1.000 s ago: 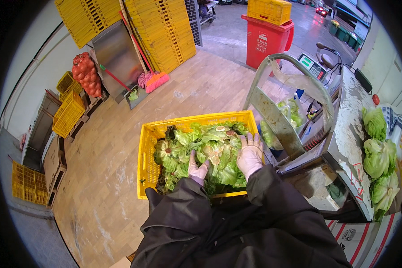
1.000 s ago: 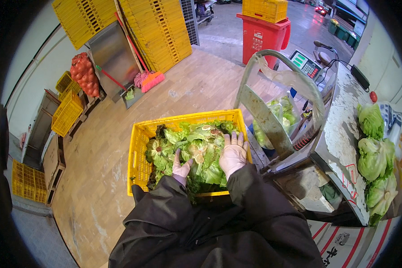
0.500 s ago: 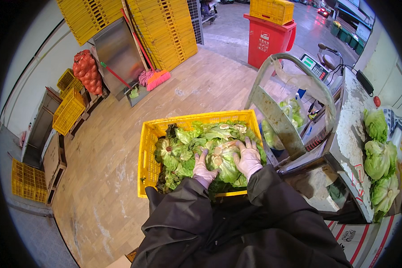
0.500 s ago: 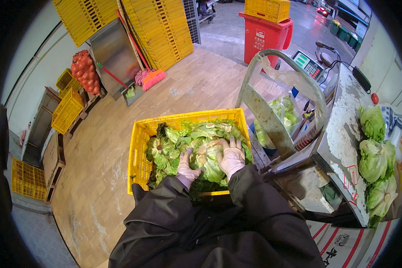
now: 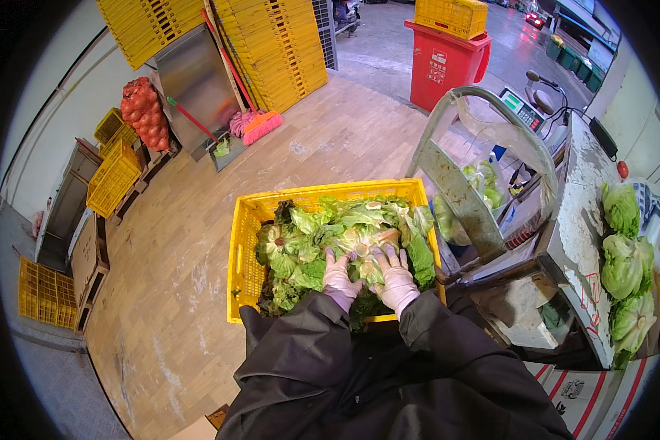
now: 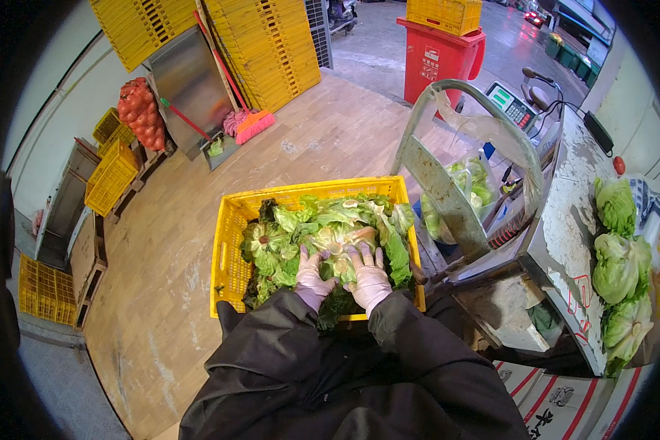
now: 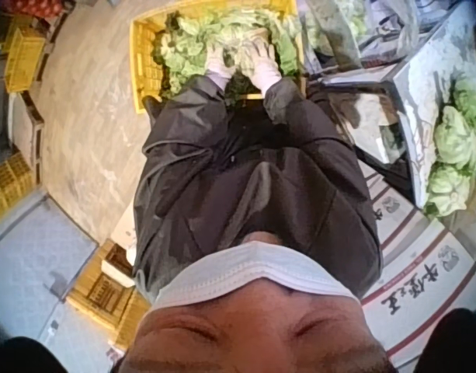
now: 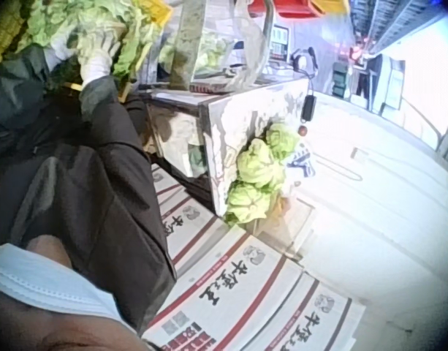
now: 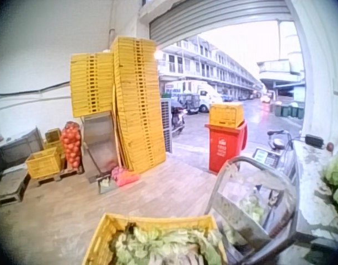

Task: The person trims the core of cabbages using a knife and removes outer leaves by hand. They place the trimmed cabbages onto a metal table next to a scale. The person also briefly opens a small bag on the table.

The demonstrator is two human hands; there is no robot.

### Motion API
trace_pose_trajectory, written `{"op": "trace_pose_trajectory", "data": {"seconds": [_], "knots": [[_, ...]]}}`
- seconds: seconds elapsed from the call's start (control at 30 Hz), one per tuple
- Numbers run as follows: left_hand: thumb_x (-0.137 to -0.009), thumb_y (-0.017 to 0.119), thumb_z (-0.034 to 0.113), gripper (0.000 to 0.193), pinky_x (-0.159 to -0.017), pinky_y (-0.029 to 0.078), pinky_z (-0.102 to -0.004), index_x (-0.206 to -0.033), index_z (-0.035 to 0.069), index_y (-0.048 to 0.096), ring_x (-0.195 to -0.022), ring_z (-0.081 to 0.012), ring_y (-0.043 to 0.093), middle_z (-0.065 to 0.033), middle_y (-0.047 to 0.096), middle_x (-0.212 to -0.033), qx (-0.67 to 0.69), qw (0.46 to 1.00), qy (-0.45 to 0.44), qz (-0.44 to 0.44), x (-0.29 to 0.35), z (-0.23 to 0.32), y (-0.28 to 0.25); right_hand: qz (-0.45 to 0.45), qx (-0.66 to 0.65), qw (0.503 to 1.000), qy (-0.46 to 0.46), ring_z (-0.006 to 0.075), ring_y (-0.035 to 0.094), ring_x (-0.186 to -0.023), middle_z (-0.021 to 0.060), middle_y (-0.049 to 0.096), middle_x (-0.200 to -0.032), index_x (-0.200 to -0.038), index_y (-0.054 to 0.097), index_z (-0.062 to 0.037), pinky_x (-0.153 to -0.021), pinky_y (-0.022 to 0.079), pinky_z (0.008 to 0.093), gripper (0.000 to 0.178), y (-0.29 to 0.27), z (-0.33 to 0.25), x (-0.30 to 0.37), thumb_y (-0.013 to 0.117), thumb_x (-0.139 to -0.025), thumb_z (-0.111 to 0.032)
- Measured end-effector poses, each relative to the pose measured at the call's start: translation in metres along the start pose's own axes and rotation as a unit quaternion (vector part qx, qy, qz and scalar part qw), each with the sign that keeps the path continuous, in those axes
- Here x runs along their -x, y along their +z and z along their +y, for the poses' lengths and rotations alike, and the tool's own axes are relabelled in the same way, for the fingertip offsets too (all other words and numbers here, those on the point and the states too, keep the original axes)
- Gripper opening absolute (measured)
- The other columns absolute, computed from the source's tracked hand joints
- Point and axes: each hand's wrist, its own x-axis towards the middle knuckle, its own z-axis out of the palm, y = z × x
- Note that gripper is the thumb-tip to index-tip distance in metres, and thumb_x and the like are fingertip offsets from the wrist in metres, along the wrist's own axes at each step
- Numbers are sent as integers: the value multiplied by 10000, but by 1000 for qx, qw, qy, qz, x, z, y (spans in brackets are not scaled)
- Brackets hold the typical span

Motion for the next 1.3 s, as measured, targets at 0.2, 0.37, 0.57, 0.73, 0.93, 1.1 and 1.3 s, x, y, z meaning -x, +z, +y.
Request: {"op": "trace_pose_trajectory", "data": {"seconds": [0.2,0.37,0.57,0.73,0.93,1.1,1.3], "knots": [[-646,722,19,308,-836,493,-283,-933,91,635,-995,-240,594,-214,340,-1447,-71,996,-40,23,-18,-32,-5,-23,-10,1000,9,498,234,-1324,132,230,-1493,-1417,325,-179,-1072,316,484,838,2,10,-3,770,-707,-186],[-762,578,-8,539,-978,431,-331,-1272,138,480,-1148,-246,478,-113,379,-1424,-92,962,-233,105,-16,-4,-60,-33,1,999,31,487,229,-1332,137,222,-1502,-1423,319,-195,-1089,299,476,841,-4,8,3,761,-708,-168],[-722,646,158,588,-968,455,-415,-1284,265,511,-1209,-388,485,-164,489,-1351,-291,951,47,91,-9,-8,-43,-43,-4,998,37,517,214,-1330,168,196,-1508,-1431,307,-181,-1087,287,492,803,0,-2,3,715,-739,-188],[-714,662,157,610,-1013,392,-439,-1292,289,520,-1277,-444,357,-127,317,-1476,-201,978,53,6,3,12,-19,-12,22,999,21,502,210,-1341,176,232,-1501,-1397,401,-191,-1093,278,480,695,-1,-4,14,644,-748,-142],[-663,677,135,467,-1020,374,-449,-1119,203,598,-1256,-451,381,-161,396,-1423,-211,968,137,21,-9,-3,-16,-8,104,994,-18,454,232,-1345,164,262,-1488,-1344,482,-182,-1089,276,450,594,-3,-5,35,607,-764,-178],[-672,675,146,383,-1025,371,-446,-1051,193,635,-1263,-445,376,-166,417,-1411,-200,969,142,37,-6,-7,-8,-15,72,991,-112,327,331,-1336,169,405,-1409,-1329,441,-5,-1101,259,439,570,-1,-19,20,551,-800,-185],[-767,632,191,340,-1014,395,-442,-1105,222,624,-1313,-429,333,-145,371,-1455,-226,965,132,9,-9,-17,-4,76,51,995,-33,368,268,-1364,203,304,-1466,-1395,327,5,-1123,250,414,651,-8,18,-39,543,-797,-133]]}}
